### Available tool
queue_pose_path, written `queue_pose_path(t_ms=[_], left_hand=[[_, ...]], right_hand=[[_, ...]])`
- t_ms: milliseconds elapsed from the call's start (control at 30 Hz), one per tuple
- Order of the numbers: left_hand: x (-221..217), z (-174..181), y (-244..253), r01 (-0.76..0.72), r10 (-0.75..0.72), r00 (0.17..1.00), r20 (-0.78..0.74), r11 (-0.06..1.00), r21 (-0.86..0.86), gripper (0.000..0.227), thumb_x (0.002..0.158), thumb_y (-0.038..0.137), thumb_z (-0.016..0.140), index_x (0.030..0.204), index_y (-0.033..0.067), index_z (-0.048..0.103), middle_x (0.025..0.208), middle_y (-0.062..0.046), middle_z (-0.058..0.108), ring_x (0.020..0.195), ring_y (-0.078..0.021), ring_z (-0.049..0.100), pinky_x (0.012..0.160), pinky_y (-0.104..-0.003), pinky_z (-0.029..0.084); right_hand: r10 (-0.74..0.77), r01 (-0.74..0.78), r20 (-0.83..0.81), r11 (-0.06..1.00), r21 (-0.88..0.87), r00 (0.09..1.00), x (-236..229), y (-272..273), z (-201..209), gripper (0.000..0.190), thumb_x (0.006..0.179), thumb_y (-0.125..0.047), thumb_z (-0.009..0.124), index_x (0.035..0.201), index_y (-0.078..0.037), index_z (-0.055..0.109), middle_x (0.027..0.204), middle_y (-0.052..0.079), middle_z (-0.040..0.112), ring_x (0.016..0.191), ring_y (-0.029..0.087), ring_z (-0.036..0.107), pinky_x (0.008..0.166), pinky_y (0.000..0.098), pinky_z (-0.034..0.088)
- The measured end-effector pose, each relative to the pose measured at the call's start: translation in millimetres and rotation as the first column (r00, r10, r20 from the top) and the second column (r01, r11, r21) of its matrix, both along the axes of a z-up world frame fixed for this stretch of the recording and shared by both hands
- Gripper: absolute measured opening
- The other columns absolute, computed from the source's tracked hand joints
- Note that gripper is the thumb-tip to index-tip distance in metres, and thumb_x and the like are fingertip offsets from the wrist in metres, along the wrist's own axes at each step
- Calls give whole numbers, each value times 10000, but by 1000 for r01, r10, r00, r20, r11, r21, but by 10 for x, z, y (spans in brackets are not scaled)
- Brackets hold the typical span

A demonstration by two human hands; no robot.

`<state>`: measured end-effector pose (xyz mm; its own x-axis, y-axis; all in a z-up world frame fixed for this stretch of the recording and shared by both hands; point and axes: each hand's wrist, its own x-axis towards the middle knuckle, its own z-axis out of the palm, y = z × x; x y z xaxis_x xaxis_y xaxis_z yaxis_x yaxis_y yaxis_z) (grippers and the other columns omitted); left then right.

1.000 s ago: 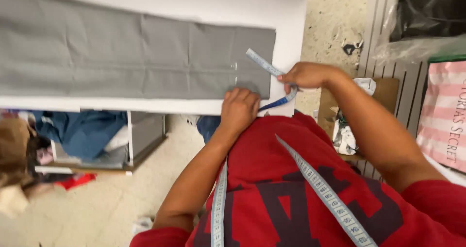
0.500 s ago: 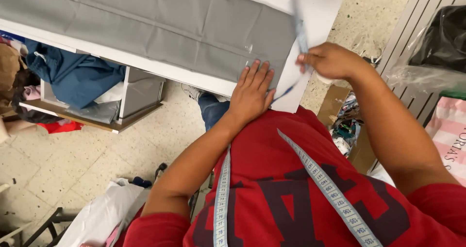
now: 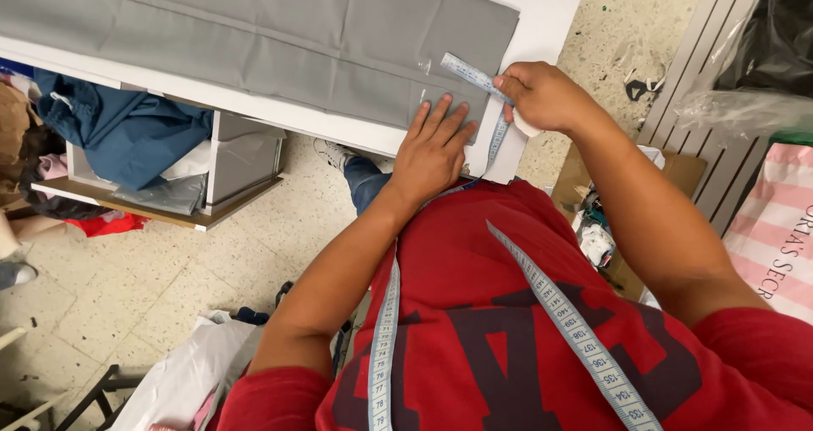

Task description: Measuring, marking, and cutting a piece of grey fabric on a workshop table.

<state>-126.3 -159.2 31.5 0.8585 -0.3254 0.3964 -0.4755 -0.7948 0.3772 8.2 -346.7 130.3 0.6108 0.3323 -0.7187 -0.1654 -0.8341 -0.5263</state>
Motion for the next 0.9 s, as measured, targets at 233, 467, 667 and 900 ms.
queue_pose_path(t_ms=[233,467,667,900], left_hand=[[75,63,-307,-302,300,953,-35,951,-74,455,857,430,773,1126,72,693,1133,-92,653,1128,-332,586,962,-486,442],[101,-2,-304,-266,270,963,8,952,-149,193,786,123,684,947,27,638,993,-123,588,1011,-387,547,843,-514,486],[20,-137,-146,-145,156,987,48,974,-175,355,792,42,674,1140,-16,704,1201,-137,680,1229,-370,591,1090,-529,505],[-9,-183,38,38,-25,994,104,992,-123,231,1015,-49,586,1183,2,737,1259,-111,696,1291,-344,600,1179,-513,425]], right_hand=[[-484,476,81,873,103,871,36,106,-148,306,962,-394,830,910,-180,617,723,-60,520,641,90,463,569,278,366],[-436,422,392,898,127,810,231,130,-535,272,902,-358,846,911,-171,649,864,-27,714,777,134,663,691,324,520],[-550,506,176,829,239,817,461,11,-543,213,987,-247,773,1052,-232,570,795,-38,623,675,88,596,625,274,486],[-483,403,243,859,315,841,522,6,-561,129,997,-231,762,906,-195,677,803,-86,619,741,59,565,664,230,464]])
